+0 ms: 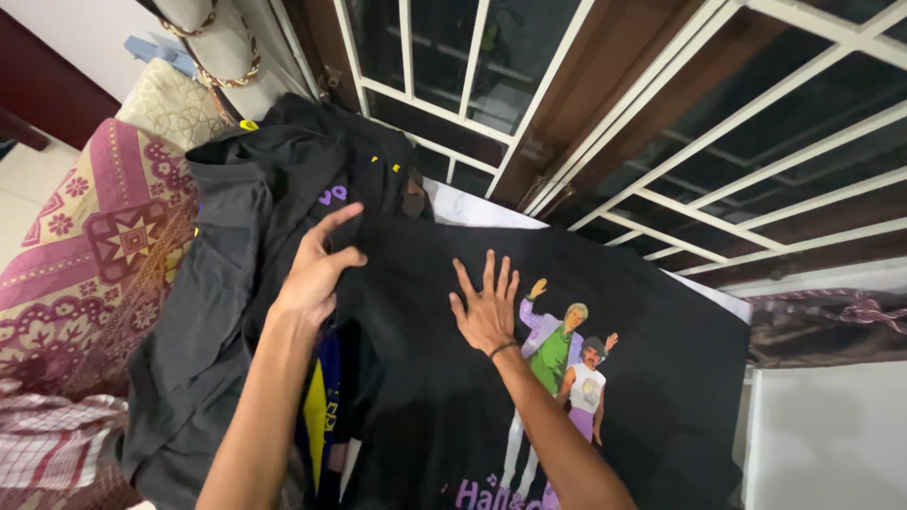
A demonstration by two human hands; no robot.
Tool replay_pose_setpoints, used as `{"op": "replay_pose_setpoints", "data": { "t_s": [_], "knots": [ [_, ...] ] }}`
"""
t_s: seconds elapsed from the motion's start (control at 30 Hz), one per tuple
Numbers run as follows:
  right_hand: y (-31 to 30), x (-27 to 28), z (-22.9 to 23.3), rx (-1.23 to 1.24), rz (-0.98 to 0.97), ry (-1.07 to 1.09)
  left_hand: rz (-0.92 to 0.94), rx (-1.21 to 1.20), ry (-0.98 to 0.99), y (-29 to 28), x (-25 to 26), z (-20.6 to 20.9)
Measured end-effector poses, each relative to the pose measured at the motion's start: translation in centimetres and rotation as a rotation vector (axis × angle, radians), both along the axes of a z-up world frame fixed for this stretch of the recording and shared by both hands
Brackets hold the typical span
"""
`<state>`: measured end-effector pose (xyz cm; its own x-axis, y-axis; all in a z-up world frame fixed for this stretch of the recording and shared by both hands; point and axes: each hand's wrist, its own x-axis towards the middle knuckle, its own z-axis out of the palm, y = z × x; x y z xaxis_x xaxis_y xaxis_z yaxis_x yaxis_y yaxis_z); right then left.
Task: The person lays a black t-shirt flat on a white table, smooths it out, and folds it by hand. They fold the sleeves inward, then fold the bottom half up, and finally fold the shirt in half again to create a neat rectangle.
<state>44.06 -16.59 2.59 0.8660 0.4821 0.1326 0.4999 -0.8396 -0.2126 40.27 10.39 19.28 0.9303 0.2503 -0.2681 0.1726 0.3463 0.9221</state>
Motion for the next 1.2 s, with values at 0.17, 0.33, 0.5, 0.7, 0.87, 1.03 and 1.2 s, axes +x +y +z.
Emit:
{"op": "replay_pose_setpoints", "data": {
  "t_s": [0.17,0.33,0.5,0.7,0.87,1.03,1.2],
  "knots": [
    [1.7,1.5,-0.5,0.020,-0.016,0.021,0.036,-0.037,-0.025,0.3,1.3,0.2],
    [2.2,1.9,-0.6,-0.010,-0.032,0.016,0.208,0.980,-0.216,0.9,-0.1,-0.7],
    [2.2,1.8,-0.6,-0.024,-0.032,-0.019,0.355,1.073,-0.228,-1.3,-4.5,-0.1],
    [2.2,1.9,-0.4,-0.039,-0.030,-0.022,0.282,1.179,-0.121,-4.8,-8.1,-2.4],
    [2.2,1.9,-0.2,-0.045,-0.035,-0.004,-0.024,1.019,0.145,-3.3,-7.3,-3.6],
    [2.3,1.9,0.2,-0.059,-0.048,0.024,-0.322,1.065,0.020,0.4,-5.5,0.1],
    [2.5,1.8,0.5,-0.049,-0.048,0.015,-0.584,1.167,0.299,2.3,-3.9,3.2]
  ]
}}
